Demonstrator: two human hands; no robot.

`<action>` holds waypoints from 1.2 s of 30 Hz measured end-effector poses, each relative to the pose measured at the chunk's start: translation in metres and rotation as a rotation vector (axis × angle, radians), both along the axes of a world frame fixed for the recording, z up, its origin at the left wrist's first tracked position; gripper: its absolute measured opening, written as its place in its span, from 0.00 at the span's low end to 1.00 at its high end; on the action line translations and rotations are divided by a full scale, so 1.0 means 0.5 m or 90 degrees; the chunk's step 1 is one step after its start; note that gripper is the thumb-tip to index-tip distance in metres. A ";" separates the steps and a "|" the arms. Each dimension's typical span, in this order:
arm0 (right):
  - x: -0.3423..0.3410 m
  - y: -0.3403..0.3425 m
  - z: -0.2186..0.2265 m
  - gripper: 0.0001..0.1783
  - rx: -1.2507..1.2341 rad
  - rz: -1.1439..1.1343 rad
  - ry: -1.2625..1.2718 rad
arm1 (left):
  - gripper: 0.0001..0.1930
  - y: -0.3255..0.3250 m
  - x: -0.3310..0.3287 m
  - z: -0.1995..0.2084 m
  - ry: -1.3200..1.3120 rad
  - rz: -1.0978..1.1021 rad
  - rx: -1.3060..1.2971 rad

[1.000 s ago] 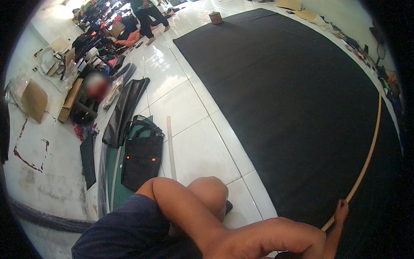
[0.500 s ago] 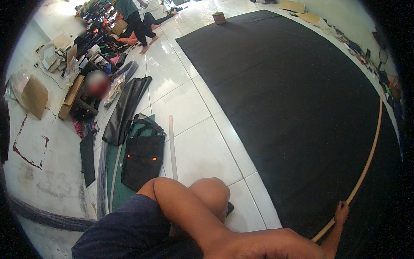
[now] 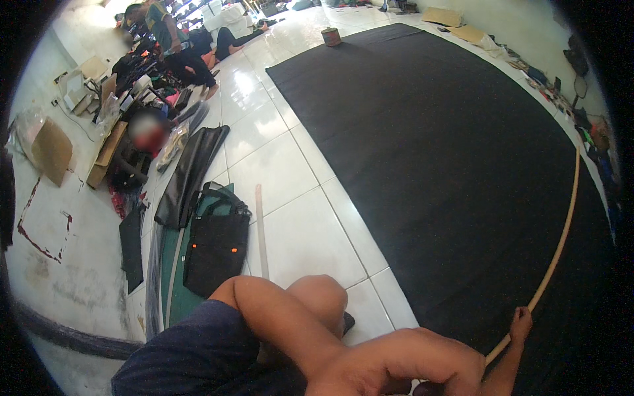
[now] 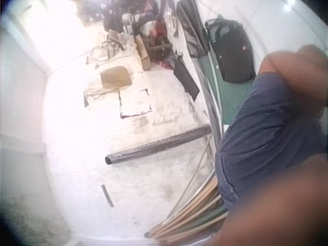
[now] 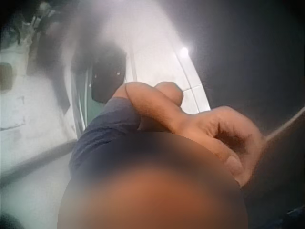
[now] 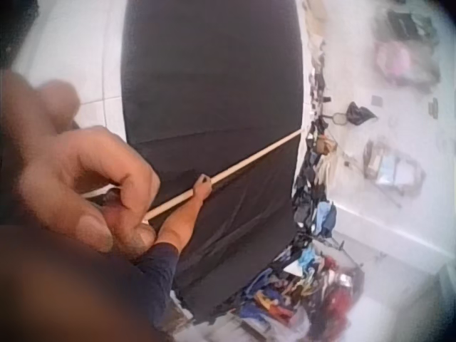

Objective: The person lays out a large black fabric on the floor, uses a wooden stick to measure and mark a line, then cuts the fabric along the marked line with scissors. The person repeats the process to cut a second piece from the remaining fabric.

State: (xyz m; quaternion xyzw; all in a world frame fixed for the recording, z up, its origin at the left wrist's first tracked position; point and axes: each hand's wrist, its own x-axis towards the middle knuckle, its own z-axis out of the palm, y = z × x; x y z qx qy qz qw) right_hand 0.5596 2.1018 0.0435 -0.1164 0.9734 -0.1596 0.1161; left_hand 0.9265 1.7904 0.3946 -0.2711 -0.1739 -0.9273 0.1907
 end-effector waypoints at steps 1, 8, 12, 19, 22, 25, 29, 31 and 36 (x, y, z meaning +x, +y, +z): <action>0.002 0.003 0.009 0.14 0.003 -0.012 0.006 | 0.05 -0.002 0.004 0.002 -0.023 0.016 0.006; 0.035 -0.041 0.054 0.11 0.013 -0.012 0.021 | 0.05 -0.131 0.043 -0.019 -0.027 0.400 -0.316; 0.015 -0.012 -0.017 0.10 -0.039 -0.016 0.090 | 0.09 -0.170 0.079 -0.018 0.137 0.543 -0.292; 0.024 -0.018 -0.009 0.11 -0.043 -0.005 0.058 | 0.19 -0.120 0.234 0.069 0.141 0.923 -0.483; 0.021 -0.010 0.002 0.11 -0.007 -0.005 0.081 | 0.21 -0.099 0.128 0.095 0.306 1.238 -0.292; 0.044 -0.058 0.036 0.14 -0.021 -0.041 0.070 | 0.19 -0.040 0.165 0.070 0.476 0.928 0.158; 0.043 -0.030 0.064 0.16 0.010 -0.043 0.041 | 0.23 -0.043 0.292 0.040 0.243 -0.069 0.481; 0.043 -0.035 0.075 0.15 0.000 -0.049 0.047 | 0.25 -0.070 0.329 0.035 0.160 -0.485 0.568; 0.060 -0.064 0.103 0.15 0.014 -0.086 0.008 | 0.25 -0.086 0.314 0.027 0.083 -0.776 0.700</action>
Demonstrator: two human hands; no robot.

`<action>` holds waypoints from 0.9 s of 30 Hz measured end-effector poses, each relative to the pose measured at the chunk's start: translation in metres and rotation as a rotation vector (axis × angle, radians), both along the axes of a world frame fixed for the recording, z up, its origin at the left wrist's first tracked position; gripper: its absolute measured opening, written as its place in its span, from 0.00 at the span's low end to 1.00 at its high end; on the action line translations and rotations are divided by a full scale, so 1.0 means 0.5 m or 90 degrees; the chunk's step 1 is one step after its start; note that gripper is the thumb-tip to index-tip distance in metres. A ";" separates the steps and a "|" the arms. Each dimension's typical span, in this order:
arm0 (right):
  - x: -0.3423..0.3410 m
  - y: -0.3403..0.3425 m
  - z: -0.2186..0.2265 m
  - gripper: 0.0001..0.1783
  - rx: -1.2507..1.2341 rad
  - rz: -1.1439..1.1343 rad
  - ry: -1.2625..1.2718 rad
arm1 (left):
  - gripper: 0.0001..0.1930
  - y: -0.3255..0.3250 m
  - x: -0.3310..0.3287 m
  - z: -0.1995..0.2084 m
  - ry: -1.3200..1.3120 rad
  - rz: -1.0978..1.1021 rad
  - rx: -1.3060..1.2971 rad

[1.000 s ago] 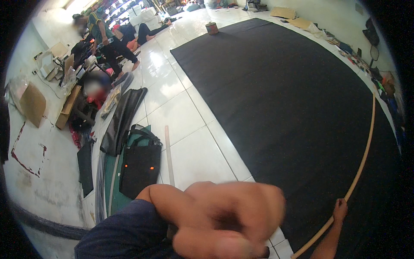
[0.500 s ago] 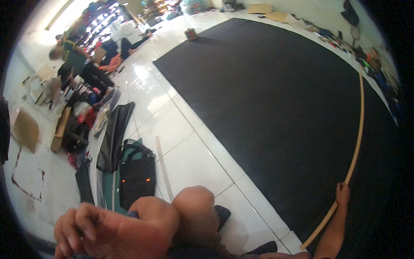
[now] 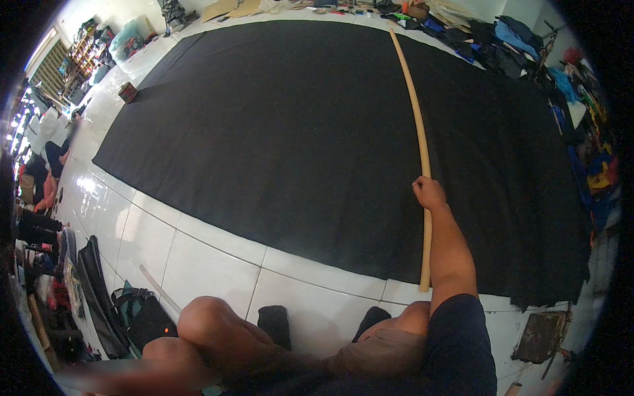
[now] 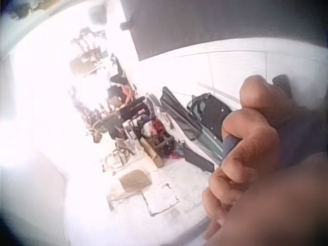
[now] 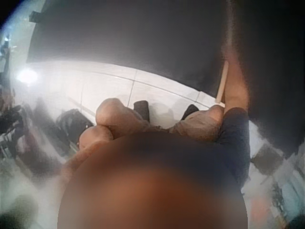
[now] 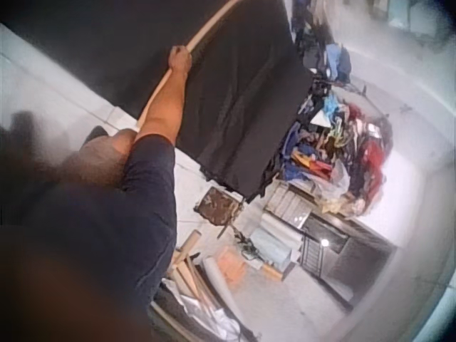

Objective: The person lays out a large black fabric on the floor, uses a wooden stick to measure and mark a line, then cuts the fabric along the marked line with scissors. The person repeats the process to cut a second piece from the remaining fabric.

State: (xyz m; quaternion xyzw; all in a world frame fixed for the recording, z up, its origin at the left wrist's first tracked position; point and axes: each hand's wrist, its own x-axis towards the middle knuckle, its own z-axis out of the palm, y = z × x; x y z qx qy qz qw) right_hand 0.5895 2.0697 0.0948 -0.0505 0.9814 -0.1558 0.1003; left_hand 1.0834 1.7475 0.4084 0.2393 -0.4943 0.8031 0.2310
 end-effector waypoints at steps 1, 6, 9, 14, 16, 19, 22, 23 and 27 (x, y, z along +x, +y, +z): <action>0.002 0.009 -0.003 0.15 0.001 -0.003 0.002 | 0.25 -0.001 0.001 -0.002 0.000 -0.038 0.020; -0.002 0.043 -0.025 0.15 0.001 0.009 0.026 | 0.25 0.000 0.006 -0.002 -0.008 -0.150 0.091; -0.007 0.001 -0.022 0.14 -0.021 0.028 0.019 | 0.26 0.012 -0.096 0.048 -0.060 -0.190 0.126; -0.004 0.051 -0.026 0.14 0.013 -0.010 0.008 | 0.27 0.022 -0.112 0.076 -0.141 -0.080 -0.040; -0.006 0.020 -0.020 0.15 0.005 0.001 0.010 | 0.28 0.039 -0.138 0.082 -0.117 -0.053 0.003; -0.010 -0.015 -0.014 0.15 -0.008 0.020 0.006 | 0.28 0.040 -0.114 0.063 -0.091 -0.052 0.016; -0.006 0.032 -0.013 0.15 0.020 0.007 -0.016 | 0.27 0.017 -0.098 0.074 -0.193 -0.117 0.005; 0.001 0.039 -0.008 0.15 0.034 -0.009 -0.036 | 0.26 0.015 -0.101 0.084 -0.246 -0.135 -0.001; 0.001 -0.014 0.008 0.15 0.038 0.004 -0.058 | 0.24 0.010 -0.160 0.164 -0.404 -0.156 -0.090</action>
